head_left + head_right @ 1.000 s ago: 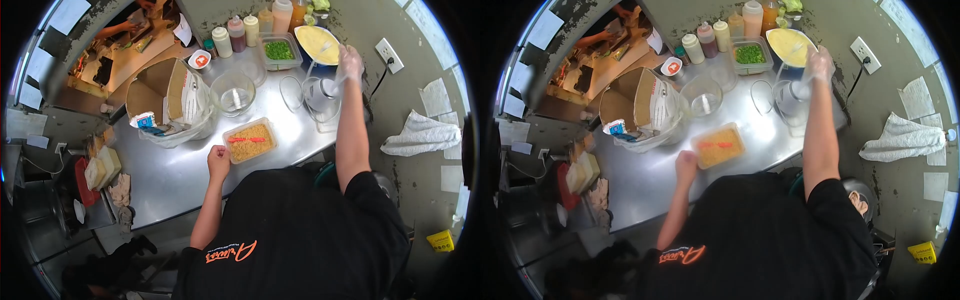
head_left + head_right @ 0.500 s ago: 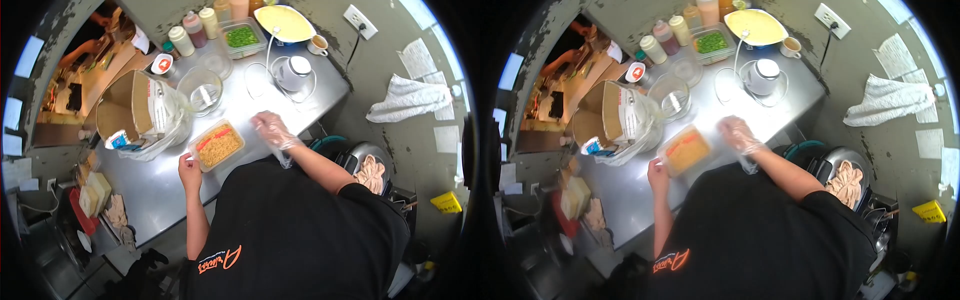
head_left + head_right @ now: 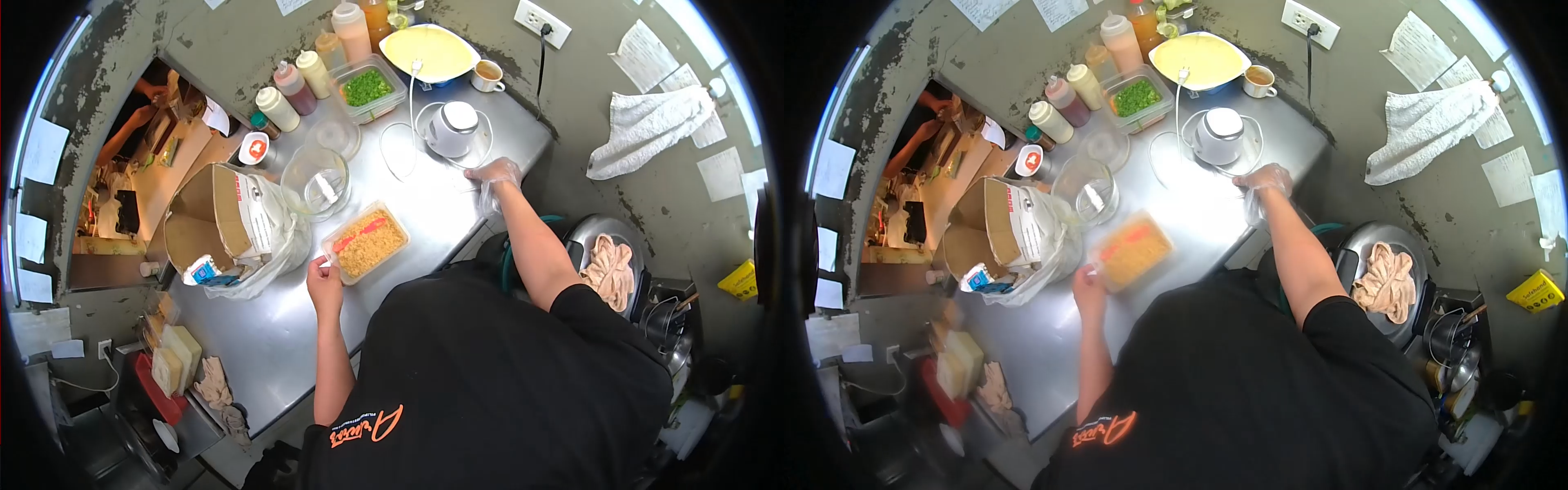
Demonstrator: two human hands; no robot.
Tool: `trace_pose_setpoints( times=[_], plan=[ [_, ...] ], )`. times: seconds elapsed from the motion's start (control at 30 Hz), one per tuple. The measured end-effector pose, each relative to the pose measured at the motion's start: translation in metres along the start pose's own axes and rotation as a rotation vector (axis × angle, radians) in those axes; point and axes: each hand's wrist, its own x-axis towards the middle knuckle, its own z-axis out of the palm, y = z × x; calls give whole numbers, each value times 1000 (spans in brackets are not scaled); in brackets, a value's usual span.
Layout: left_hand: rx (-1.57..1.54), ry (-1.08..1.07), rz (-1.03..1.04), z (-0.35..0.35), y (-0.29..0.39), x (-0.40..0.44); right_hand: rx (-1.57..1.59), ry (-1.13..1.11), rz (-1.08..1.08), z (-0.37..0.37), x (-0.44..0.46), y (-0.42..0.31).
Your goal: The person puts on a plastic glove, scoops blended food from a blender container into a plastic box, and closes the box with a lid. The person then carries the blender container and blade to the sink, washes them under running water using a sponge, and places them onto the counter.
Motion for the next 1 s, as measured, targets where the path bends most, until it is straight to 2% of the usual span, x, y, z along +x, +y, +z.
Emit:
trace_pose_setpoints(
  times=[0.1,0.13,0.2,0.27,0.3,0.33,0.4,0.5,0.53,0.57,0.6,0.67,0.7,0.8,0.87,0.93,0.97,1.0],
  plan=[
    [-10,-5,-10,-2,3,-4,436,-16,-63,26,67,30],
    [-34,6,-8,-2,4,-7,575,27,-88,8,45,22],
    [-61,11,8,-3,0,-12,181,319,-321,-4,89,48],
    [-63,6,37,-4,-5,-12,38,664,-287,-33,91,54],
    [-45,32,105,-3,-17,-8,288,691,-467,-45,66,48],
    [-36,38,88,-5,-13,-12,544,688,-639,-52,43,41],
    [-30,73,50,-3,-9,-12,475,709,-727,-63,-55,-10],
    [-71,189,38,2,-16,-7,142,673,-1331,-26,-98,-24],
    [-91,232,46,5,-17,-6,-76,636,-1365,-3,-101,-22],
    [-154,221,19,6,-14,-7,-72,533,-1528,16,-122,-32],
    [-217,209,-6,5,-7,-8,-96,334,-1558,52,-107,-26],
    [-288,188,-50,6,-5,-11,-179,167,-1704,90,-126,-24],
    [-297,182,-66,4,-5,-11,-30,-47,-1604,106,-130,-22],
    [-344,168,-122,-1,-1,-16,-281,-51,-1772,124,-122,-19],
    [-325,181,-128,-2,-2,-17,-311,-151,-1768,120,-113,-12],
    [13,258,129,1,-11,-18,-336,-184,-1828,113,-110,-14],
    [184,295,254,4,-16,-20,-134,-312,-1740,113,-112,-14],
    [183,296,248,6,-17,-22,63,-436,-1638,114,-117,-14]
  ],
)
